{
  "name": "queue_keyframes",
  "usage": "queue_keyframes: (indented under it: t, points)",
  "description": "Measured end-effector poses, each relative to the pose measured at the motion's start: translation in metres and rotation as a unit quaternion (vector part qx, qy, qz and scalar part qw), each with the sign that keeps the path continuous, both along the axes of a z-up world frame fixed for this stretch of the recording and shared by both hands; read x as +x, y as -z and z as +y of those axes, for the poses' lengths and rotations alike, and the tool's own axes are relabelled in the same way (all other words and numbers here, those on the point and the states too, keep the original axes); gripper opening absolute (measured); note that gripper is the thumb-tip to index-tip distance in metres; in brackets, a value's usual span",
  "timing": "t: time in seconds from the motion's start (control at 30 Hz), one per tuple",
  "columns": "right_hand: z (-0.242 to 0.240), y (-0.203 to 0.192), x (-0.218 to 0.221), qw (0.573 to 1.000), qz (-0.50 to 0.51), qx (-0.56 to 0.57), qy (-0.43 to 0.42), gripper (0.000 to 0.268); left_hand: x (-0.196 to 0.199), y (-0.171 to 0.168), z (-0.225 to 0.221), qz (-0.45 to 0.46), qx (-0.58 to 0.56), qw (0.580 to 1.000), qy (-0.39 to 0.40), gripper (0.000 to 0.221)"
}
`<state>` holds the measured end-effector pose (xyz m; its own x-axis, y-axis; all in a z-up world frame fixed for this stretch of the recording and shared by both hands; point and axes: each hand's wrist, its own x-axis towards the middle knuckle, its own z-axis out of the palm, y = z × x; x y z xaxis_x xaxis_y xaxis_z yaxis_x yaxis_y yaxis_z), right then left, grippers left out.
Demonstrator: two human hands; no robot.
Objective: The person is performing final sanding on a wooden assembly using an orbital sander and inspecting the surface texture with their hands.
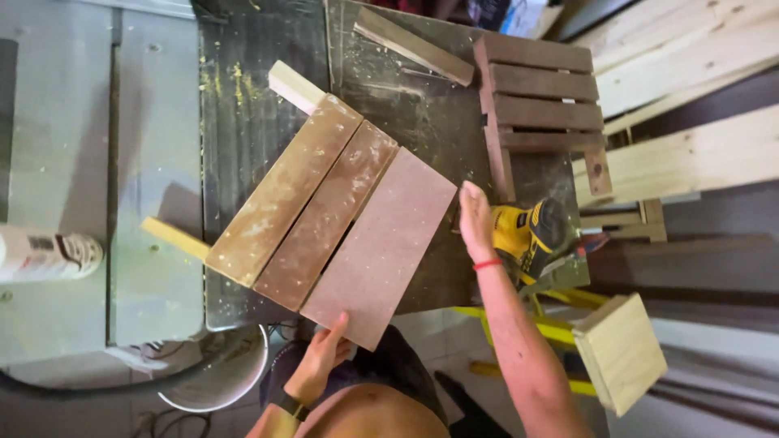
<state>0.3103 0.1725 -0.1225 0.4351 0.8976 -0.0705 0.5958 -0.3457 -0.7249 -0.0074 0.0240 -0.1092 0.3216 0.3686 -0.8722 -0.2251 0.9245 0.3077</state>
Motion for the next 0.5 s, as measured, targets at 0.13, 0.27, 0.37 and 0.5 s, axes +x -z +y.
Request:
queue_keyframes:
  t: [0.13,0.27,0.37,0.5]
  points:
    - [-0.044,-0.013,0.025,0.984,0.148,0.048,0.083,0.039,-0.008,0.023,0.001,-0.020,0.010,1.000,0.020,0.064]
    - [-0.092,-0.068,0.034,0.965,0.107,0.168,0.170,0.039,-0.014,0.025,0.003,0.040,0.130,0.983,0.120,0.044]
    - [-0.109,-0.128,0.029,0.928,0.129,0.205,0.283,0.036,-0.015,0.011,0.007,0.109,0.113,0.969,0.192,0.072]
    - [-0.145,-0.157,0.063,0.881,0.066,0.395,0.253,0.031,-0.016,0.008,0.007,0.173,0.186,0.935,0.246,0.064]
